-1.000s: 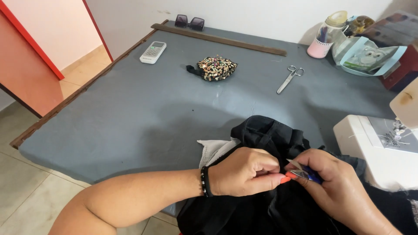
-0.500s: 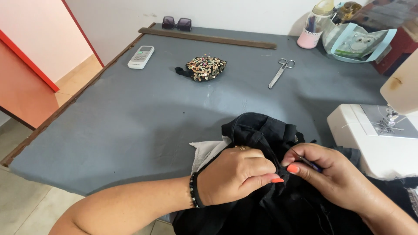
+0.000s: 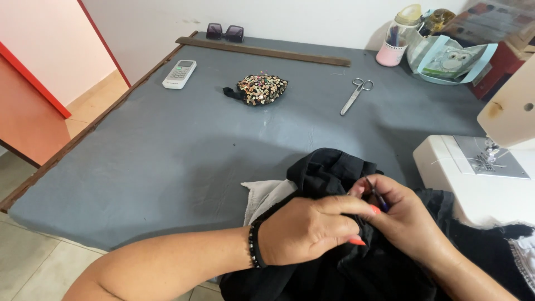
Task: Using a seam ripper to carefully remove stitches from a black garment on a work table.
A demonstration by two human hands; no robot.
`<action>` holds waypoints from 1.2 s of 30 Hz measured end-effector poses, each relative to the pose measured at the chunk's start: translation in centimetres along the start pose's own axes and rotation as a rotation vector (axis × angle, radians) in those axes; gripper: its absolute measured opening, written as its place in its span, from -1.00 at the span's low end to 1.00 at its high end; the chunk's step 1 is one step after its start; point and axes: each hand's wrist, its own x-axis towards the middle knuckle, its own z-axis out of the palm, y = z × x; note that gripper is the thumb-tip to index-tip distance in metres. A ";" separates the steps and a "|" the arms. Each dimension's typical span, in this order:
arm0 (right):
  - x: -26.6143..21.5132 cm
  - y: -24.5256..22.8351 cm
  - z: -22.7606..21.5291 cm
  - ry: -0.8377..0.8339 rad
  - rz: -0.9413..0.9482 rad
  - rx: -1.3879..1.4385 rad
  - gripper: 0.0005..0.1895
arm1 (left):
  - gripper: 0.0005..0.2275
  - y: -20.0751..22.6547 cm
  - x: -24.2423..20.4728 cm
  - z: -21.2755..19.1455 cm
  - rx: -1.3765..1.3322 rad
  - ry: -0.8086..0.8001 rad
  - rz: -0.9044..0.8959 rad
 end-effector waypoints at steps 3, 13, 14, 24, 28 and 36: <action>0.0 0.1 0.3 -0.065 0.041 -0.028 -0.95 | -0.93 -0.5 -0.5 0.3 0.039 -0.070 -0.003; -3.8 -6.3 -2.5 -0.037 0.250 -0.025 -0.33 | -0.85 -1.6 0.2 -1.6 0.071 0.082 -0.070; -4.3 -8.1 -1.8 -0.095 0.315 -0.174 -0.36 | -0.89 -1.6 0.3 -1.6 0.086 0.089 -0.060; -3.1 -6.7 -1.6 -0.222 0.311 -0.337 -0.37 | -0.90 -1.9 0.0 -1.4 0.066 0.085 -0.103; -2.9 -6.2 -1.6 -0.171 0.398 -0.306 -0.38 | -0.90 -2.0 0.0 -1.3 0.069 0.094 -0.108; -3.0 -6.0 -1.4 -0.136 0.415 -0.268 -0.39 | -0.92 -2.1 -0.2 -1.1 0.083 0.082 -0.083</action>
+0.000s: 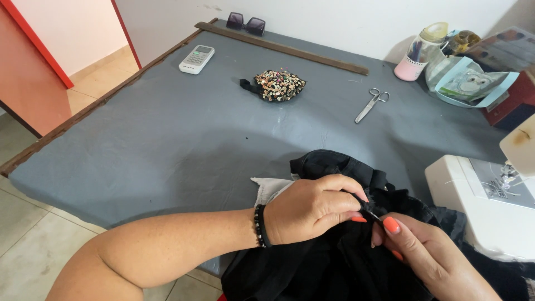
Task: Using a seam ripper to carefully remove stitches from a black garment on a work table.
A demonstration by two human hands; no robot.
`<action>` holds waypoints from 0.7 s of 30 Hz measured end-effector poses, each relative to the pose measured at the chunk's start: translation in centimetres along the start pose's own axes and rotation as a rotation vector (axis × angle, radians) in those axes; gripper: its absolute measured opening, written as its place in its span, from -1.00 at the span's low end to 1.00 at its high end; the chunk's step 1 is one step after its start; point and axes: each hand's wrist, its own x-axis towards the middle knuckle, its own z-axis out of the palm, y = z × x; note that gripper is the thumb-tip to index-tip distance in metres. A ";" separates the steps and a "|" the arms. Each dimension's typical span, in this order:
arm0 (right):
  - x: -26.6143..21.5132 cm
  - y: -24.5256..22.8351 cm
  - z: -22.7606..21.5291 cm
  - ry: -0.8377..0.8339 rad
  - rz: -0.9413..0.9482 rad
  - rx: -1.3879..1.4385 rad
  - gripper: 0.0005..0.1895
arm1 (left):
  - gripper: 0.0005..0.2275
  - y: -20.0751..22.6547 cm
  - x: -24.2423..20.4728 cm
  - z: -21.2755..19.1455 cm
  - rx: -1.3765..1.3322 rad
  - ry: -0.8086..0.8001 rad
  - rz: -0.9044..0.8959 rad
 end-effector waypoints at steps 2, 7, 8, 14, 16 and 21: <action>0.1 0.1 0.0 -0.001 -0.013 -0.028 -0.40 | -0.92 0.1 0.0 0.0 0.007 -0.005 -0.008; 0.0 -0.1 0.0 0.007 0.001 -0.032 -0.41 | -0.92 0.2 0.1 -0.1 0.010 -0.009 -0.008; -0.1 -0.2 0.0 0.007 -0.002 -0.025 -0.41 | -0.92 0.2 0.1 -0.1 0.011 -0.003 -0.005; -0.1 -0.4 0.1 0.017 0.015 -0.032 -0.41 | -0.92 0.0 -0.1 0.1 0.005 -0.003 -0.011; 0.1 0.1 0.1 0.013 -0.004 -0.030 -0.42 | -0.92 -0.1 -0.1 0.1 0.006 0.000 -0.011; 0.2 0.7 0.3 0.015 -0.034 -0.043 -0.43 | -0.92 0.1 -0.1 0.1 0.051 0.005 0.004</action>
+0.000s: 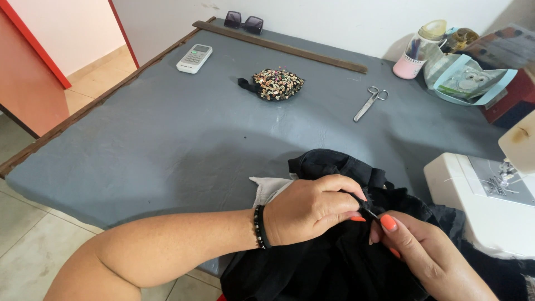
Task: Using a seam ripper to carefully remove stitches from a black garment on a work table.
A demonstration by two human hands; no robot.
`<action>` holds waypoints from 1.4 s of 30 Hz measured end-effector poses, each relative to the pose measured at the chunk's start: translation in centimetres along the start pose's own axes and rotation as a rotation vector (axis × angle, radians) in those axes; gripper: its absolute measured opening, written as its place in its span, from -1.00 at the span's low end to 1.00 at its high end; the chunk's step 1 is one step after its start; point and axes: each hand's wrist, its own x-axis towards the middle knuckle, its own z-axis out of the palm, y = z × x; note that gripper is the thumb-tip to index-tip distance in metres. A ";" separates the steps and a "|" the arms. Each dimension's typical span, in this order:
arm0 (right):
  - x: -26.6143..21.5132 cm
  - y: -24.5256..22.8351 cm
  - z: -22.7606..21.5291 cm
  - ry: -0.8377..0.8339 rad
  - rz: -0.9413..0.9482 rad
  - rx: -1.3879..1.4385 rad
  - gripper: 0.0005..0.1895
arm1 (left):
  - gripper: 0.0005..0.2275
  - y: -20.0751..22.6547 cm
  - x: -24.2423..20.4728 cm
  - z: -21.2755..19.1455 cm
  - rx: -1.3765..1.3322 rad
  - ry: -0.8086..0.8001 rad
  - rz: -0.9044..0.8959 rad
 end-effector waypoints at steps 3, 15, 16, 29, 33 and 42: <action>0.1 0.2 0.2 0.000 -0.009 0.014 -0.41 | -0.92 0.0 -0.1 0.2 0.035 0.006 0.018; 1.0 1.7 1.2 -0.002 -0.079 0.171 -0.46 | -0.92 0.4 -0.2 0.4 0.071 0.009 0.032; 1.1 1.8 1.3 -0.006 -0.096 0.188 -0.46 | -0.92 0.4 -0.2 0.4 0.068 0.007 0.036; 1.5 2.7 1.4 -0.090 -0.088 0.351 -0.47 | -0.91 -0.2 -0.2 0.5 -0.047 -0.002 -0.043; 1.0 2.2 1.6 -0.074 -0.137 0.290 -0.46 | -0.91 0.5 -0.2 0.5 -0.011 -0.010 0.007; 0.6 1.5 -0.1 0.250 -0.559 0.172 -0.48 | -0.78 1.4 -0.1 -0.1 0.077 0.042 0.006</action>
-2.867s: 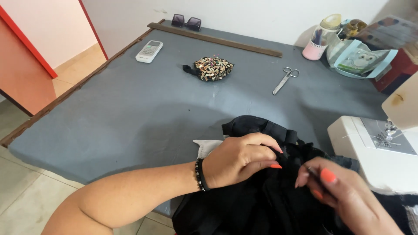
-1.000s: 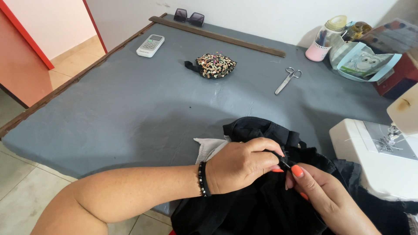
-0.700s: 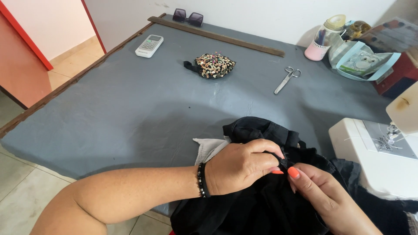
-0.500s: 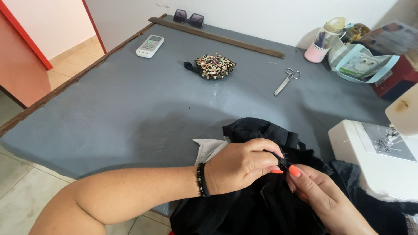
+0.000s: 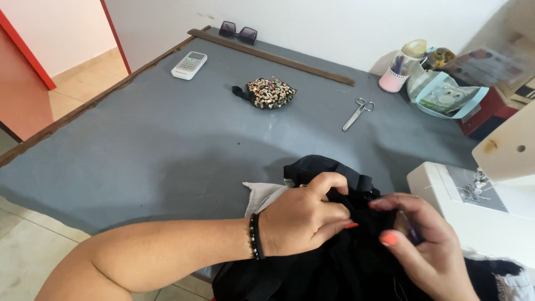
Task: Using a seam ripper to carefully remove stitches from a black garment on a work table.
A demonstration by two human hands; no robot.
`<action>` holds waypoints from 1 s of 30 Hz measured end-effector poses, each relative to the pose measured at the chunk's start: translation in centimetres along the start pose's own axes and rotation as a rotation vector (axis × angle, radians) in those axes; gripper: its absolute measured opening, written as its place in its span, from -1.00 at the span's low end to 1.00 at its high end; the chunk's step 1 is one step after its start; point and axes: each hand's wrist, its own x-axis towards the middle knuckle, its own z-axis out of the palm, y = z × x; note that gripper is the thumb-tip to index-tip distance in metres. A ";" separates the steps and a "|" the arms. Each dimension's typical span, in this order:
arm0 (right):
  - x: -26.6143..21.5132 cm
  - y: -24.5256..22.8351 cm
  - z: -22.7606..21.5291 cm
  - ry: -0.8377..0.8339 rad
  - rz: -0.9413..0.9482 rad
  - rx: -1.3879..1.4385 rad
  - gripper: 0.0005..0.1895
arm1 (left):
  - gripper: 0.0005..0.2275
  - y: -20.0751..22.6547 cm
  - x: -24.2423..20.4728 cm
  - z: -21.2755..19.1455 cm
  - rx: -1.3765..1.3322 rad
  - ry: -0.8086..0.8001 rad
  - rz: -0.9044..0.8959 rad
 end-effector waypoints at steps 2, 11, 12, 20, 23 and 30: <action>1.2 -0.9 1.2 -0.048 -0.221 -0.196 -0.58 | -0.82 0.4 -0.3 0.3 0.128 0.068 0.077; 0.8 0.2 1.5 0.066 0.117 -0.278 -0.88 | -0.73 1.0 0.2 0.4 -0.115 -0.179 -0.338; 0.7 0.1 1.6 0.066 0.120 -0.278 -0.88 | -0.73 1.0 0.2 0.3 -0.117 -0.181 -0.339; 0.6 0.9 1.4 -0.097 -0.088 -0.202 -0.89 | -0.64 1.5 0.6 -0.2 -0.135 -0.273 -0.520; 0.2 2.0 0.9 -0.041 0.099 -0.156 -0.92 | -0.68 0.4 0.3 0.2 -0.287 -0.150 -0.243; 0.6 1.4 0.9 -0.032 0.134 -0.129 -0.90 | -0.73 0.9 0.6 -0.3 -0.419 -0.070 -0.141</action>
